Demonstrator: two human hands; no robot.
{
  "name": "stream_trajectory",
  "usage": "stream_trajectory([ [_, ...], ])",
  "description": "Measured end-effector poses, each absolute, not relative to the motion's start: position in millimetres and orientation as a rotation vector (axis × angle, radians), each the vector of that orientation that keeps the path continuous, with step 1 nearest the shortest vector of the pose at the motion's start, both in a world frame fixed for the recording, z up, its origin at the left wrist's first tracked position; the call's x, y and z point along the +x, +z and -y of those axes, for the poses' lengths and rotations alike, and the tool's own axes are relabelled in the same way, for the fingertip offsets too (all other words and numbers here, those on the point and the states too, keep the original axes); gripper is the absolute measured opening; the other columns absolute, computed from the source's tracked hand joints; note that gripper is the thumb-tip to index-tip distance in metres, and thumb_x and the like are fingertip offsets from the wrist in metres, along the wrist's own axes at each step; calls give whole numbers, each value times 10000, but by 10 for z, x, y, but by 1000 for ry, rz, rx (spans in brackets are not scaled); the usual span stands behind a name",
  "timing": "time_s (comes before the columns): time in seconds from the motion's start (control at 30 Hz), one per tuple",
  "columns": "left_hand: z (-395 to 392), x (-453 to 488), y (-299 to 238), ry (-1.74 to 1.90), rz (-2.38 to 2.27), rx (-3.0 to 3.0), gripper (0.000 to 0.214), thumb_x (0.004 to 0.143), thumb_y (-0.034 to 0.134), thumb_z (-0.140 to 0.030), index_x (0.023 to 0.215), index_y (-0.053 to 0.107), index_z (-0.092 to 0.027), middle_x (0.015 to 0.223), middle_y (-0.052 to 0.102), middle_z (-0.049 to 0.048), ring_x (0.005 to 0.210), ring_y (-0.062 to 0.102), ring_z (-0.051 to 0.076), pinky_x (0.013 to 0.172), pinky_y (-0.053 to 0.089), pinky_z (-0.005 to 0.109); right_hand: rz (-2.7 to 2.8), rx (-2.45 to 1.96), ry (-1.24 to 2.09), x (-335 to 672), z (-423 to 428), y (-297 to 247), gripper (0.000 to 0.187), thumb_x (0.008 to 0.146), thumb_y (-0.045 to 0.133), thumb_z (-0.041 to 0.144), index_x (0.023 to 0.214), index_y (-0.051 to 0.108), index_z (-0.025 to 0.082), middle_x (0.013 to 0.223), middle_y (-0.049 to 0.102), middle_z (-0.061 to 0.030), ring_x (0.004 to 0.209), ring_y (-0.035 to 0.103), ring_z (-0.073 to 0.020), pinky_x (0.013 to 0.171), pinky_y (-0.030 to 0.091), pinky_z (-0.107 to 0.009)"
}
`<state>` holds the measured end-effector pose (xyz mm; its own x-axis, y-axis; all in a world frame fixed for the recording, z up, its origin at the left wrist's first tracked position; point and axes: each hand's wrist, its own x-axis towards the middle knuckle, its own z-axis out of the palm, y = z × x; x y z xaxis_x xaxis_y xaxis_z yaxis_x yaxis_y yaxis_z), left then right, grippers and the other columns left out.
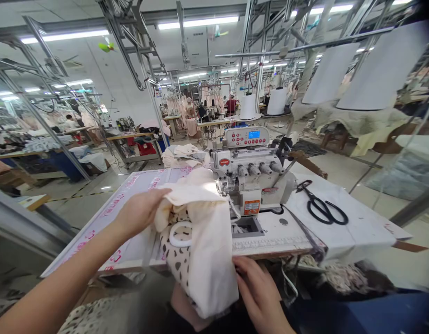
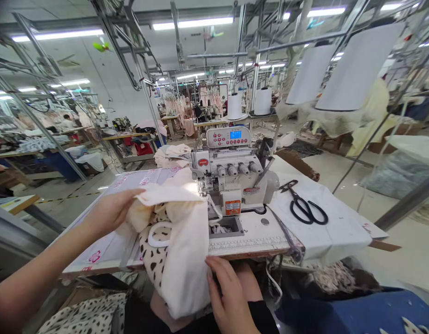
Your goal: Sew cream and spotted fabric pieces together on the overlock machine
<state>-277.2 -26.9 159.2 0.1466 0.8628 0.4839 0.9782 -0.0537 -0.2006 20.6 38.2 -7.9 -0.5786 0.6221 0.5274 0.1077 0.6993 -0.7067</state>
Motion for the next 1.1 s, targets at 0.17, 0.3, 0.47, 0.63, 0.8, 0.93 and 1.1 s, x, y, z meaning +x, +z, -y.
stream_trajectory([
  [0.17, 489, -2071, 1634, -5, 1599, -2421, 325, 911, 270, -306, 721, 507, -190, 583, 573, 6, 520, 530, 160, 483, 331, 268, 1979, -472, 473, -63, -568, 299, 536, 812, 467, 101, 1305, 294, 220, 1314, 337, -151, 1219, 351, -273, 951, 389, -481],
  [0.3, 467, -1858, 1439, -75, 1527, -2514, 319, 830, 456, -459, 681, 465, -177, 599, 554, 3, 526, 506, 163, 471, 312, 276, 2073, -262, 292, -226, -698, 502, 392, 796, 491, 100, 1161, 476, 241, 1248, 441, -105, 1224, 326, -292, 953, 353, -508],
  [0.47, 188, -1780, 1228, -308, 1647, -2331, 289, 730, 538, -236, 999, 507, -136, 985, 567, 116, 878, 521, 246, 746, 424, 373, 2068, -131, 447, -231, -733, 662, 243, 800, 411, 95, 960, 559, 202, 890, 622, -62, 935, 531, -204, 892, 397, -443],
  [0.63, -393, -1742, 1055, -492, 1663, -2273, 334, 793, 457, -180, 1114, 493, -97, 1116, 521, 154, 1045, 462, 257, 854, 410, 399, 2010, -143, 604, -211, -750, 771, 214, 797, 399, 80, 881, 559, 195, 868, 600, -65, 877, 532, -196, 832, 426, -397],
  [0.8, -572, -1865, 1129, -994, 1897, -2261, 163, 840, 436, -253, 811, 555, -145, 822, 595, 50, 768, 536, 172, 710, 445, 303, 1798, -514, 883, -203, -987, 493, 340, 780, 533, 178, 1114, 476, 207, 1125, 520, -97, 1032, 489, -217, 867, 413, -382],
  [0.93, -469, -1840, 1242, -1111, 2172, -2108, 238, 866, 392, -283, 706, 514, -158, 681, 540, 7, 633, 496, 133, 599, 420, 260, 1720, -691, 1569, -245, -1077, 191, 316, 720, 603, 309, 992, 519, 172, 781, 563, -26, 646, 529, -151, 578, 439, -270],
  [1.1, -418, -1684, 1132, -683, 1794, -2340, 156, 815, 472, -236, 873, 585, -147, 889, 555, 74, 819, 507, 185, 706, 447, 310, 1667, -590, 1841, -203, -948, 140, 258, 752, 566, 386, 620, 492, 177, 535, 412, 46, 500, 385, -95, 474, 303, -206],
])
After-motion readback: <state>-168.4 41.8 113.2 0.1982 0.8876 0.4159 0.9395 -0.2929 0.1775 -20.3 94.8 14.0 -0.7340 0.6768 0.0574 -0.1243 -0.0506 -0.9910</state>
